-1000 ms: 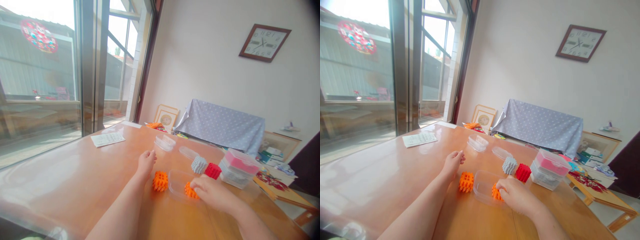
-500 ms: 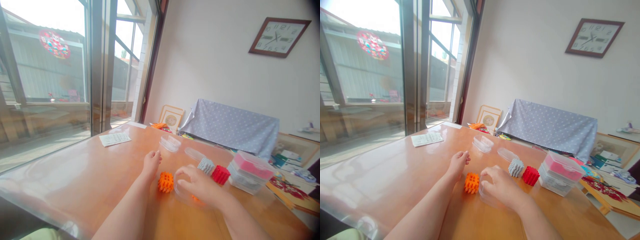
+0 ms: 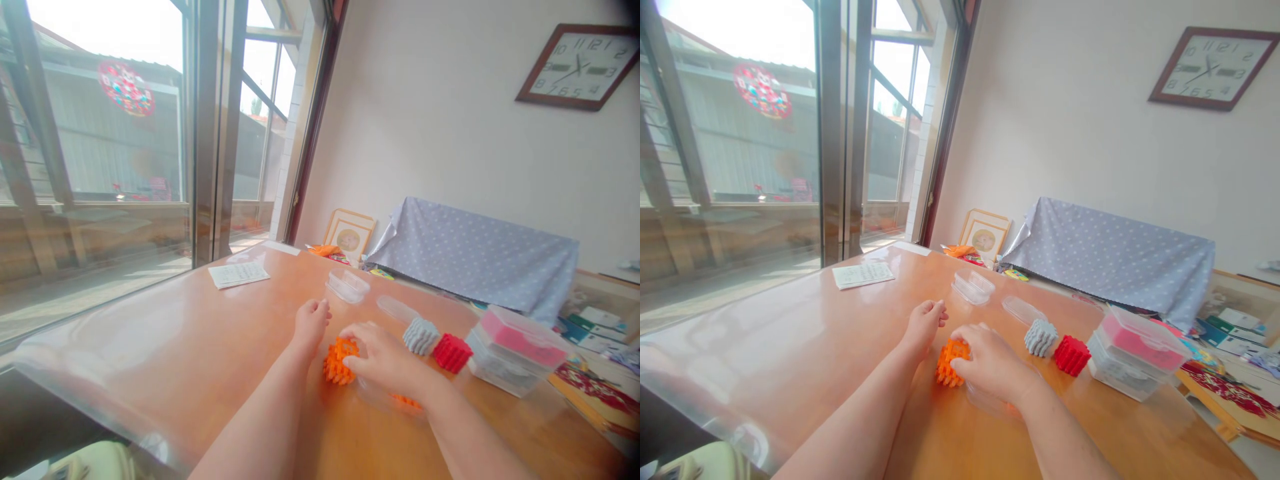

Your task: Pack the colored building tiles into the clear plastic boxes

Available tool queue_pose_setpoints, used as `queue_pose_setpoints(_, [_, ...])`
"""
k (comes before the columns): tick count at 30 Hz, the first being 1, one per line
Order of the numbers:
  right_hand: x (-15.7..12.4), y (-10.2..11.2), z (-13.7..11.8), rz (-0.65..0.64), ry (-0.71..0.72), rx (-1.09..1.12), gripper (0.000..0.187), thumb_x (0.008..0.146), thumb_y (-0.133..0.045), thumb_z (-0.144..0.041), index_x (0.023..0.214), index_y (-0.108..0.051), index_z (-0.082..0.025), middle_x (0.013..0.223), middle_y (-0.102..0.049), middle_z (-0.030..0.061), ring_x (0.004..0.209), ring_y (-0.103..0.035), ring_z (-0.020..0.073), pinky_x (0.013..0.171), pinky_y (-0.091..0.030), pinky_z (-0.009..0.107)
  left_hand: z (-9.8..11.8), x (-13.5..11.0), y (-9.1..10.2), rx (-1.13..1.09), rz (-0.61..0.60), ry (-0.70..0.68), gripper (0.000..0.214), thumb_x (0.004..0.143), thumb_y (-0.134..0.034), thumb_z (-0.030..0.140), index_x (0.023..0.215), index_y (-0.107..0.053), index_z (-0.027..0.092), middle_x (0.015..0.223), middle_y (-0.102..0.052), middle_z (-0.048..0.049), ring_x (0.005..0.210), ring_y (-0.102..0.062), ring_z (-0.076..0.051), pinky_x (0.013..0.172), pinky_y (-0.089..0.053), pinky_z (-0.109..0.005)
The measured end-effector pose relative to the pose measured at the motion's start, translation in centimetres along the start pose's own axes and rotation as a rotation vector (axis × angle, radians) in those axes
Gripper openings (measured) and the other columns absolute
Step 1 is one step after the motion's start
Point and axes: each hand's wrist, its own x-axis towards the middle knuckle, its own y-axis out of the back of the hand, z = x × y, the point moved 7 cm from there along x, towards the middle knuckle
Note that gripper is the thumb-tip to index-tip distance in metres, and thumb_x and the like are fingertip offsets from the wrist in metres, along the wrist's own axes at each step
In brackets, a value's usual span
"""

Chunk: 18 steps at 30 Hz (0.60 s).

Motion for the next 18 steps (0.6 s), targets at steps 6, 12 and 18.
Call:
queue_pose_setpoints(6, [-3.3,2.8,3.8,0.035,-0.106,0.005,0.031,0.08,-0.064,-0.028,0.11,-0.069,-0.024,0.112,-0.071,0.0053,0.104,-0.062,0.0246,0.095,-0.045,0.038,0.2,-0.2,-0.1,0.002,-0.011,0.01,0.031,0.08,-0.063,0.047,0.07,-0.062,0.017,0.07,-0.068,-0.0077,0.06,-0.06,-0.016,0.06,-0.046,-0.028])
queue_pose_setpoints(12, [-7.6,3.1,8.7,-0.03,-0.262,-0.127,0.029,0.077,-0.063,-0.029,0.105,-0.068,-0.025,0.104,-0.069,0.0042,0.097,-0.062,0.0248,0.086,-0.045,0.036,0.3,-0.2,-0.1,0.01,-0.011,0.018,0.029,0.08,-0.062,0.044,0.07,-0.061,0.017,0.069,-0.068,-0.0075,0.061,-0.06,-0.016,0.059,-0.045,-0.026])
queue_pose_setpoints(18, [-8.9,3.0,9.2,-0.02,-0.26,-0.229,0.014,0.077,-0.059,-0.023,0.089,-0.067,-0.024,0.099,-0.069,0.0021,0.094,-0.058,0.0231,0.082,-0.04,0.034,0.1,-0.1,-0.2,0.027,-0.019,0.027,0.029,0.08,-0.061,0.045,0.072,-0.063,0.017,0.07,-0.069,-0.008,0.061,-0.06,-0.016,0.062,-0.047,-0.027])
